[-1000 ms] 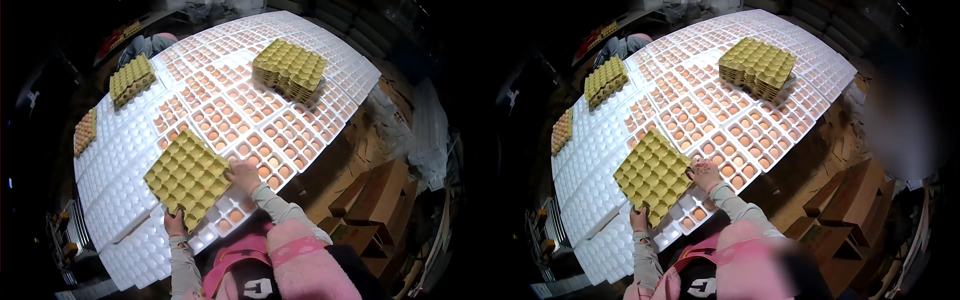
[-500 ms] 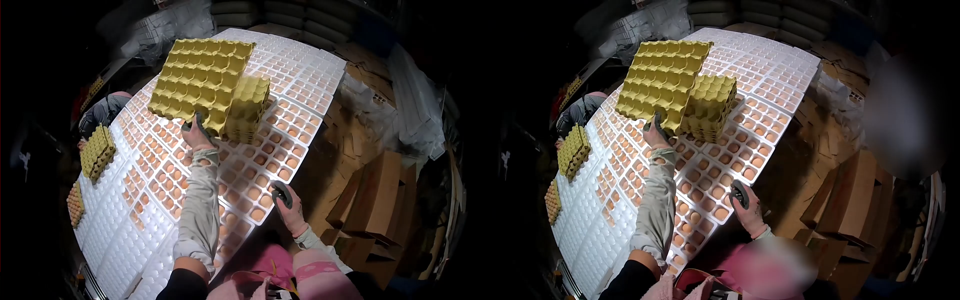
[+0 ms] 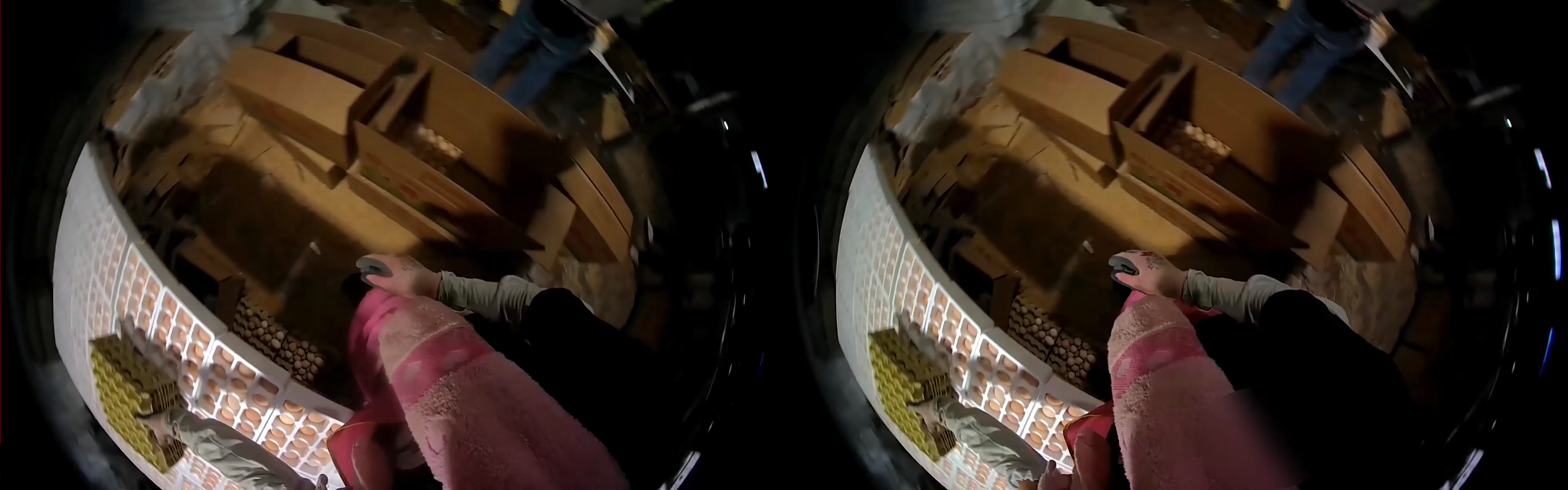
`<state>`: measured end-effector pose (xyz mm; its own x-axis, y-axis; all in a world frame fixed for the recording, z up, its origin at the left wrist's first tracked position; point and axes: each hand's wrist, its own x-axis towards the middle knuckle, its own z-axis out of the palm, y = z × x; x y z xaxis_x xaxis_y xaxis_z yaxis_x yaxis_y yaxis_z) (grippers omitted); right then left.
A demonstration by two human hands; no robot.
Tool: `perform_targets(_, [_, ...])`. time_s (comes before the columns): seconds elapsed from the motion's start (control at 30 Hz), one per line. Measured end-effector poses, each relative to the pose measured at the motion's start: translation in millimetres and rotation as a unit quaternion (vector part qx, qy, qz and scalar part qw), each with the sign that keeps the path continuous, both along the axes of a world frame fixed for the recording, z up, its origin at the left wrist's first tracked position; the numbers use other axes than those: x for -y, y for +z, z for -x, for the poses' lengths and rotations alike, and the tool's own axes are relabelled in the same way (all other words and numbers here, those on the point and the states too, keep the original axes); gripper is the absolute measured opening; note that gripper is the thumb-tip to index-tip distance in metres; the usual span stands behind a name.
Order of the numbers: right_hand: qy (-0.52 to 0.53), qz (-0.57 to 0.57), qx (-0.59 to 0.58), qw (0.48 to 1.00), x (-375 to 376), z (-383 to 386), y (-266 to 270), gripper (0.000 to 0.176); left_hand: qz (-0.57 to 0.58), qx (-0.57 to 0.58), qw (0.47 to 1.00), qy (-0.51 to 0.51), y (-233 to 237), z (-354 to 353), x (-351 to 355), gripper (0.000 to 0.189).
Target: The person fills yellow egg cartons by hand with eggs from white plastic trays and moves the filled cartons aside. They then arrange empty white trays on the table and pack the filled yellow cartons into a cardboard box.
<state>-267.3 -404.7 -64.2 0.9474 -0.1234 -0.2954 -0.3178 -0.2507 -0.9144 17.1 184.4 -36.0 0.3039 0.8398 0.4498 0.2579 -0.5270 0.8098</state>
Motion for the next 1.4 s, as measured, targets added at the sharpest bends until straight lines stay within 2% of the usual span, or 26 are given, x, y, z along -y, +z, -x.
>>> perform_targets(0.13, [-0.162, 0.101, 0.086, 0.978, 36.5, 116.7, -16.5, 0.035, 0.02, 0.082, 0.956, -0.28, 30.7, 37.3, 175.2, 0.069])
perform_targets(0.23, [-0.289, 0.162, 0.1, 0.938, 78.6, 164.3, 10.3, 0.03, 0.088, 0.097, 0.904, -0.408, -6.1, 71.6, 320.1, 0.053])
perform_targets(0.3, [-0.337, 0.192, 0.13, 0.912, 125.4, 184.8, 9.8, 0.029, 0.216, -0.019, 0.863, -0.456, 20.2, 126.7, 450.5, 0.04])
perform_targets(0.33, [-0.366, 0.188, 0.147, 0.899, 150.6, 189.8, 4.5, 0.028, 0.068, 0.007, 0.829, -0.555, -9.7, 132.1, 489.3, 0.039])
perform_targets(0.37, [-0.406, 0.188, 0.155, 0.881, 173.8, 187.3, 11.6, 0.028, 0.241, -0.016, 0.741, -0.627, 19.1, 160.9, 555.3, 0.039])
perform_targets(0.4, [-0.413, 0.142, 0.156, 0.886, 201.8, 186.6, 14.5, 0.027, 0.259, -0.034, 0.728, -0.634, 19.2, 178.3, 609.5, 0.034])
perform_targets(0.43, [-0.401, 0.153, 0.143, 0.892, 232.2, 185.5, 2.1, 0.027, 0.426, -0.015, 0.64, -0.639, 20.7, 200.2, 663.6, 0.036])
perform_targets(0.53, [-0.337, 0.169, 0.084, 0.922, 316.8, 167.2, -59.7, 0.032, 0.642, -0.129, 0.431, -0.621, -67.5, 207.1, 781.9, 0.026])
perform_targets(0.6, [-0.299, 0.163, 0.044, 0.939, 372.5, 136.0, -118.8, 0.035, 0.713, -0.193, 0.465, -0.488, -142.9, 209.3, 857.7, 0.044])
perform_targets(0.67, [-0.261, 0.17, 0.048, 0.949, 414.4, 101.4, -181.1, 0.04, 0.685, -0.258, 0.574, -0.368, -226.0, 203.0, 904.7, 0.047])
perform_targets(0.73, [-0.189, 0.236, 0.058, 0.952, 452.6, 55.6, -230.0, 0.042, 0.686, -0.13, 0.607, -0.38, -312.9, 205.5, 922.1, 0.049])
perform_targets(0.77, [-0.134, 0.226, 0.012, 0.965, 467.8, 32.6, -243.5, 0.045, 0.529, -0.247, 0.76, -0.285, -350.8, 205.9, 920.4, 0.043])
perform_targets(0.8, [-0.097, 0.239, -0.052, 0.965, 481.3, 3.1, -264.5, 0.047, 0.444, -0.287, 0.812, -0.248, -348.0, 203.8, 912.9, 0.041])
perform_targets(0.83, [-0.101, 0.283, 0.043, 0.953, 493.5, -21.6, -301.1, 0.048, 0.357, -0.332, 0.851, -0.197, -343.0, 201.7, 905.9, 0.041])
perform_targets(0.87, [-0.107, 0.322, 0.135, 0.931, 502.4, -43.0, -338.6, 0.05, 0.384, -0.32, 0.828, -0.255, -368.7, 198.1, 869.4, 0.046])
perform_targets(0.93, [0.012, 0.242, -0.08, 0.967, 527.5, -83.1, -350.4, 0.058, 0.45, -0.327, 0.769, -0.315, -402.2, 190.1, 819.1, 0.053])
perform_targets(0.97, [0.031, 0.232, -0.109, 0.966, 537.3, -97.4, -361.1, 0.061, 0.513, -0.301, 0.759, -0.266, -416.3, 184.0, 814.2, 0.052])
perform_targets(1.0, [-0.015, 0.265, -0.079, 0.961, 539.6, -107.1, -413.7, 0.062, 0.574, -0.271, 0.742, -0.215, -437.0, 177.8, 807.7, 0.052])
perform_targets(1.03, [-0.007, 0.102, 0.028, 0.994, 550.5, -109.8, -464.5, 0.065, 0.506, -0.259, 0.779, -0.265, -461.1, 177.7, 802.6, 0.051])
perform_targets(1.07, [-0.01, 0.051, -0.011, 0.999, 551.6, -111.9, -482.4, 0.069, 0.432, -0.244, 0.812, -0.308, -485.4, 177.6, 797.4, 0.05])
perform_targets(1.13, [-0.027, -0.045, -0.092, 0.994, 554.1, -118.7, -511.1, 0.077, 0.462, -0.323, 0.779, -0.275, -458.8, 177.3, 807.7, 0.048])
perform_targets(1.17, [-0.021, -0.014, -0.109, 0.994, 557.2, -123.5, -492.5, 0.078, 0.476, -0.352, 0.763, -0.259, -449.7, 171.2, 808.3, 0.047])
perform_targets(1.23, [0.024, 0.085, -0.169, 0.982, 551.7, -128.2, -426.1, 0.084, 0.598, -0.21, 0.63, -0.448, -458.7, 190.5, 779.8, 0.045])
perform_targets(1.3, [-0.005, -0.049, -0.181, 0.982, 556.1, -132.4, -416.7, 0.088, 0.66, -0.173, 0.531, -0.502, -417.4, 177.5, 800.9, 0.052])
perform_targets(1.37, [-0.007, -0.182, -0.206, 0.961, 547.8, -130.5, -416.8, 0.092, 0.512, -0.281, 0.623, -0.521, -427.3, 188.4, 803.9, 0.05])
perform_targets(1.4, [0.007, -0.162, -0.182, 0.97, 556.4, -138.4, -415.8, 0.083, 0.477, -0.264, 0.667, -0.508, -452.6, 185.2, 805.9, 0.053])
